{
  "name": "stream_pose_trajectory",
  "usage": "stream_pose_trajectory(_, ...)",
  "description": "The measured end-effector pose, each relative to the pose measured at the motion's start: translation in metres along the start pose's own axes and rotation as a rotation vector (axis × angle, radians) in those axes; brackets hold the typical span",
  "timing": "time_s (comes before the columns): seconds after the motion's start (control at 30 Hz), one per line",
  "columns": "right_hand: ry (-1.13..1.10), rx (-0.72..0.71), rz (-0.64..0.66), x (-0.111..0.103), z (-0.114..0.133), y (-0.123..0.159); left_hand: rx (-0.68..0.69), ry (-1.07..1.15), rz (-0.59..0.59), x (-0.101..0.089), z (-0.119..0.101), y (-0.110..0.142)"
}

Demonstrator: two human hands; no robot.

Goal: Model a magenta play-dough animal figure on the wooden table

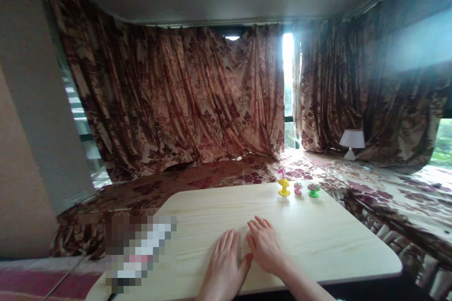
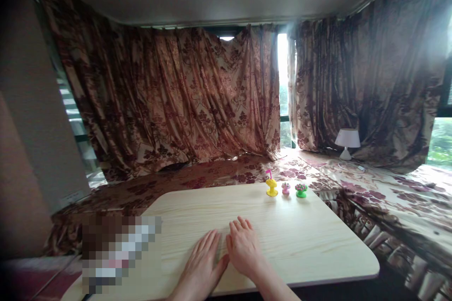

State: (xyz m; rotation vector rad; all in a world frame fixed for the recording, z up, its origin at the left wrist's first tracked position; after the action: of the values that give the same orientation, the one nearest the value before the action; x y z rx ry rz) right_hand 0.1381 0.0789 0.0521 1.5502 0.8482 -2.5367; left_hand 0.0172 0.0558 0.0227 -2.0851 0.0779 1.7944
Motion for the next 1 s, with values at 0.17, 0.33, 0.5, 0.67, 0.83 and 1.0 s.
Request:
stream_pose_trajectory(0.17,0.011,0.099,0.012,-0.021,-0.051,-0.021,0.003,-0.029,0.004,0.001,0.002,-0.004)
stream_pose_trajectory(0.33,0.007,0.034,0.072,-0.034,-0.067,0.036,0.004,-0.024,-0.008,0.003,0.002,-0.004)
stream_pose_trajectory(0.5,0.038,-0.088,0.046,-0.025,-0.03,0.071,0.032,-0.024,-0.049,-0.001,-0.001,-0.002)
stream_pose_trajectory(0.67,0.103,-0.075,0.025,-0.011,-0.007,0.03,0.04,-0.052,-0.04,0.005,0.002,-0.004)
stream_pose_trajectory(0.83,0.119,-0.01,0.023,0.005,-0.02,-0.022,0.037,-0.058,-0.047,0.009,0.004,-0.006)
stream_pose_trajectory(1.0,0.103,0.034,0.039,0.001,-0.044,-0.029,0.037,-0.051,-0.035,0.007,0.004,-0.005)
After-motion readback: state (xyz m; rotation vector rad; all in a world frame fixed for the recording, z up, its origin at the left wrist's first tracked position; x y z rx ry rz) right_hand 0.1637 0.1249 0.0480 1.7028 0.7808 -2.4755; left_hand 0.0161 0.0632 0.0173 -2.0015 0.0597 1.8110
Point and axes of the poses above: each hand's wrist, its own y-axis away from the middle knuckle, its own x-axis out of the palm, z = x × y, the point moved 7 cm from there along -y, towards the middle knuckle, and after that the axes turned 3 degrees about -y, right-handed, at the moved point
